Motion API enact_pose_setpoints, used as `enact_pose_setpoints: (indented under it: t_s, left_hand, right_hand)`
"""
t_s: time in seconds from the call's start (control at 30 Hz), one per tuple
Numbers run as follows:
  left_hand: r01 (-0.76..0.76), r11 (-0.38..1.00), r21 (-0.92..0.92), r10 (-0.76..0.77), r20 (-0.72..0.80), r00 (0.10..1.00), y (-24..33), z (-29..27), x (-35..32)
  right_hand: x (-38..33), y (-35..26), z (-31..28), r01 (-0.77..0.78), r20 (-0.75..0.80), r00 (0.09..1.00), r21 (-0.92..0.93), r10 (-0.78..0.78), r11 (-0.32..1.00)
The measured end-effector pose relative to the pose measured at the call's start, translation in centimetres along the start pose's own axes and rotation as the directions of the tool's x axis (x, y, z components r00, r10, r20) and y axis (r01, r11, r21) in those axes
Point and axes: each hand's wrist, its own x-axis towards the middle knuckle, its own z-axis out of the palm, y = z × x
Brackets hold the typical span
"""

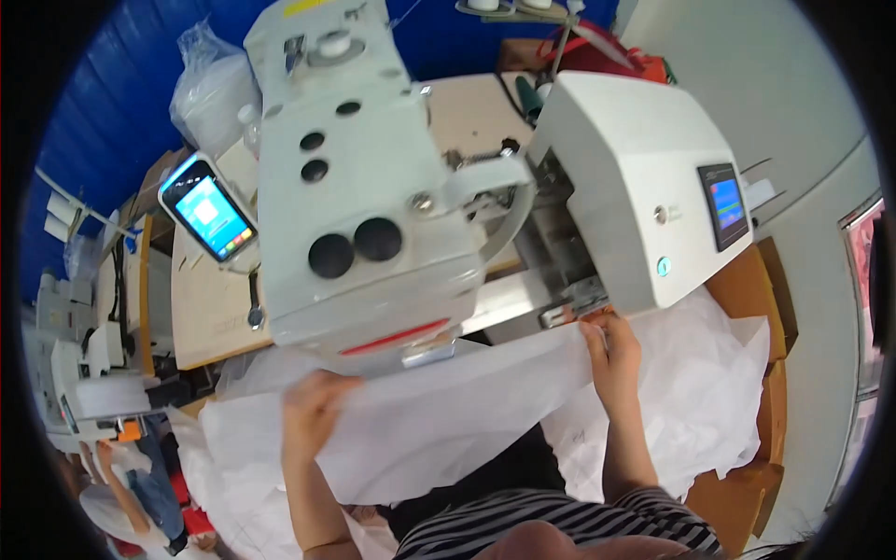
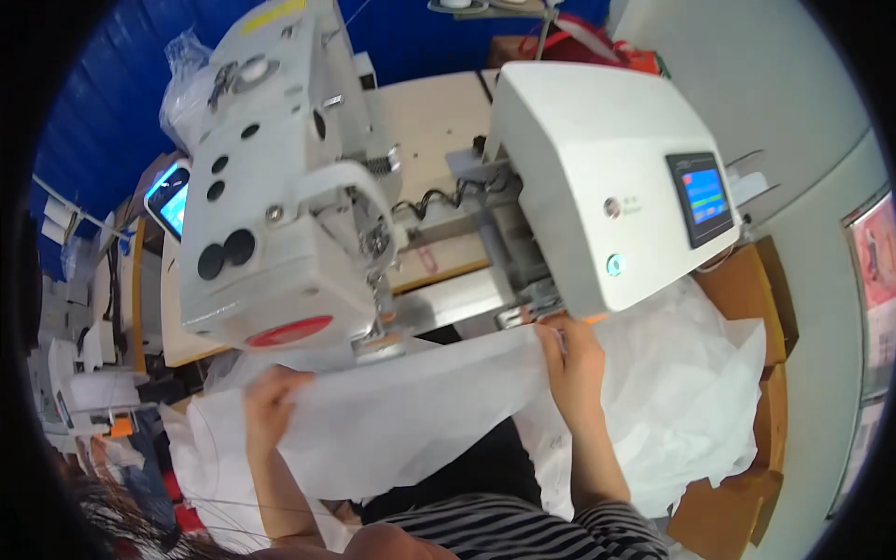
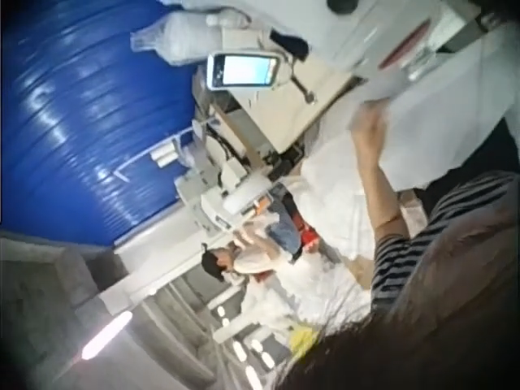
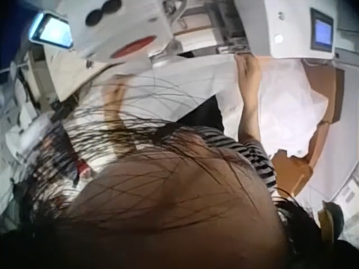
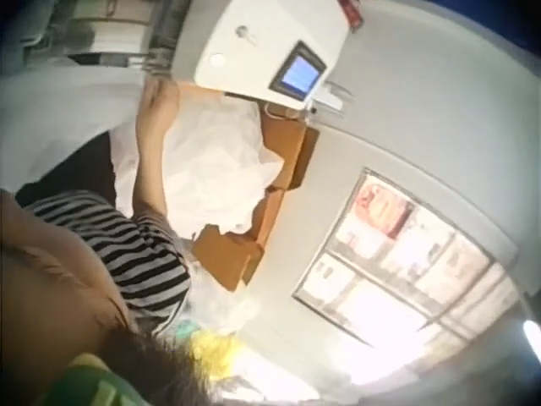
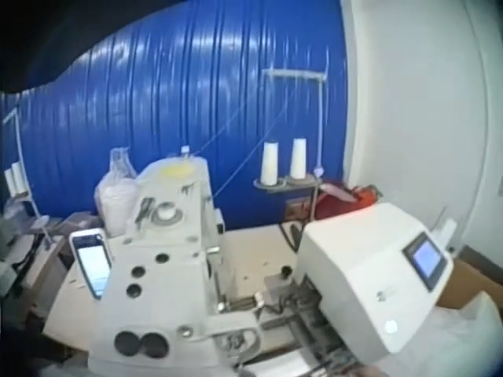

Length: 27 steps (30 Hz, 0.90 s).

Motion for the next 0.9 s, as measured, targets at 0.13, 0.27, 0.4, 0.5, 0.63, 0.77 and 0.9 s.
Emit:
enact_pose_setpoints:
  t_s: [0.13, 0.27, 0.4, 0.5, 0.63, 0.77, 0.9]
  left_hand:
    - [-0.098, 0.986, 0.132, 0.103, -0.029, 0.994, 0.5, 4.0, 0.9]
    - [-0.066, 0.994, 0.091, 0.080, -0.158, 0.984, -0.8, 5.8, 1.2]
    - [-0.076, 0.967, 0.241, 0.125, -0.194, 0.973, -0.5, 4.6, 1.1]
    - [-0.083, 0.877, 0.474, 0.226, -0.254, 0.941, 0.1, 3.7, 1.7]
    - [0.042, 0.790, 0.612, -0.009, -0.057, 0.998, -2.2, -0.1, -2.4]
    - [0.111, 0.785, 0.609, -0.221, 0.108, 0.969, -2.6, -0.5, -6.0]
    - [0.283, 0.777, 0.562, -0.380, 0.061, 0.923, -3.5, 5.5, -12.6]
  right_hand:
    - [1.3, 1.6, 0.5, 0.181, -0.036, 0.969, -0.567, -0.244, 0.804]
    - [1.8, 3.7, 1.4, 0.286, -0.064, 0.933, -0.462, -0.353, 0.840]
    - [2.6, 3.2, 2.7, 0.282, -0.086, 0.929, -0.465, -0.359, 0.839]
    - [3.8, 4.6, 2.4, 0.278, -0.017, 0.922, -0.665, -0.386, 0.693]
    - [2.1, 3.7, -0.6, 0.358, 0.010, 0.897, -0.602, -0.442, 0.714]
    - [0.2, -2.8, 4.3, 0.681, 0.054, 0.690, -0.386, -0.721, 0.622]
    - [0.6, -2.5, 8.7, 0.585, 0.215, 0.810, -0.361, -0.546, 0.726]
